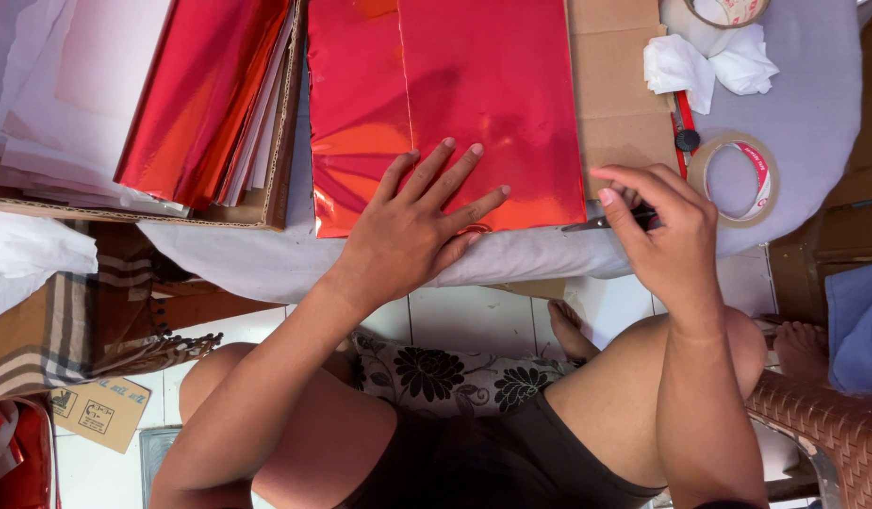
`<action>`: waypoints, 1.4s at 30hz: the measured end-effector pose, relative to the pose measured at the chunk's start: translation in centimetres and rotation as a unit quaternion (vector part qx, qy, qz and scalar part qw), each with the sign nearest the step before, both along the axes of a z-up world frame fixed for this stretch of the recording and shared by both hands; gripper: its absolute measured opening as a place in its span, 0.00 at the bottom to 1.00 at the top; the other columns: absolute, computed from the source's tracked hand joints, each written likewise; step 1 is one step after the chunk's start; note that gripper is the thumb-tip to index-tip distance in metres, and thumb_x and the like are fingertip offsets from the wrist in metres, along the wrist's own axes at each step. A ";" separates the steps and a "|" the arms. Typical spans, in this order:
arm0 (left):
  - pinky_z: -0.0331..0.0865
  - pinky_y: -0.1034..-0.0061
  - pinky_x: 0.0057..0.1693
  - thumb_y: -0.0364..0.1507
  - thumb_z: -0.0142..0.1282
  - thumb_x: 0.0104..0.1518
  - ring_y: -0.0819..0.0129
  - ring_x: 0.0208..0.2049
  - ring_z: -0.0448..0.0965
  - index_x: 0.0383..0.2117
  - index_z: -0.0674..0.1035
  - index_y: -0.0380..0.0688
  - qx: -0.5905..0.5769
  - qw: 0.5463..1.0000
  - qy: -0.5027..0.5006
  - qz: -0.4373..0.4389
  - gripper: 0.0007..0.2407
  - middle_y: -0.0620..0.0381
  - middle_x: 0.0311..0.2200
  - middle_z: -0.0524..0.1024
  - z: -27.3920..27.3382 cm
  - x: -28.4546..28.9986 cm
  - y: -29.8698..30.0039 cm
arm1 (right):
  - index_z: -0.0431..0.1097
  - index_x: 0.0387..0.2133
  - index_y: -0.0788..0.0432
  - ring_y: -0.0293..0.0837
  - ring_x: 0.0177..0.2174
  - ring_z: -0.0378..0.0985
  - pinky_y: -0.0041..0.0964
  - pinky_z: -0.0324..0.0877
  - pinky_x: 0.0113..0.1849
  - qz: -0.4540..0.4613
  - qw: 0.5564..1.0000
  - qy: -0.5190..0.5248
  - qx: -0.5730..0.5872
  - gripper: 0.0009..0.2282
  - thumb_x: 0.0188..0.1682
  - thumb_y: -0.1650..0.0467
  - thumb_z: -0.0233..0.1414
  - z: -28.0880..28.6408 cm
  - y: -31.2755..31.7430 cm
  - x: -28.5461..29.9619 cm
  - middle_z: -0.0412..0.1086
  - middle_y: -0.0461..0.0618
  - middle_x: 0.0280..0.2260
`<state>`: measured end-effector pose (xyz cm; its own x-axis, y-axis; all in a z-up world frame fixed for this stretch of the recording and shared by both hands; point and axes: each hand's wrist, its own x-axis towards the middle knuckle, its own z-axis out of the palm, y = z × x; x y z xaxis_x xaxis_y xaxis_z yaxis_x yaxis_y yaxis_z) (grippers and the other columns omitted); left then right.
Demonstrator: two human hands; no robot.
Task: The person wraps a rectangular cardboard piece with red metallic paper, folds the edges, and secures them with clear tape. They use scissors to cut tape and smooth the paper over the cardboard.
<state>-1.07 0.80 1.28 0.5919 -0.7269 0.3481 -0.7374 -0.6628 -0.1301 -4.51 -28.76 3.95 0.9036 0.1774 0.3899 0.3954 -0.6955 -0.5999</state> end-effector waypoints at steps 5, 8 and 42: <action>0.62 0.53 0.65 0.45 0.47 0.68 0.51 0.68 0.63 0.66 0.69 0.66 -0.016 1.000 0.014 0.001 0.20 0.51 0.69 0.61 0.3 0.0 -0.2 | 0.76 0.49 0.64 0.44 0.34 0.71 0.37 0.67 0.42 0.006 1.000 0.002 0.000 0.07 0.60 0.78 0.54 0.2 0.8 0.0 0.72 0.52 0.38; 0.61 0.51 0.65 0.47 0.45 0.68 0.51 0.68 0.63 0.66 0.69 0.65 -0.024 0.999 0.025 0.002 0.21 0.50 0.70 0.59 0.2 -0.1 -0.4 | 0.76 0.49 0.64 0.45 0.35 0.72 0.38 0.68 0.42 0.015 1.000 -0.012 -0.009 0.08 0.60 0.79 0.54 0.5 1.5 -0.1 0.73 0.54 0.40; 0.64 0.58 0.59 0.43 0.47 0.69 0.54 0.55 0.74 0.48 0.81 0.45 -0.151 0.988 0.014 -0.020 0.16 0.55 0.52 0.78 1.5 0.5 -0.3 | 0.62 0.60 0.63 0.55 0.44 0.64 0.47 0.62 0.52 -0.119 0.981 0.069 -0.136 0.28 0.43 0.79 0.55 0.3 -7.4 -2.2 0.68 0.56 0.47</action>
<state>-0.55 0.47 2.79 0.5766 -0.6162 0.5365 -0.7649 -0.6380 0.0893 -6.71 -36.20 4.24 0.9728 0.0365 0.2286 0.1313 -0.9001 -0.4153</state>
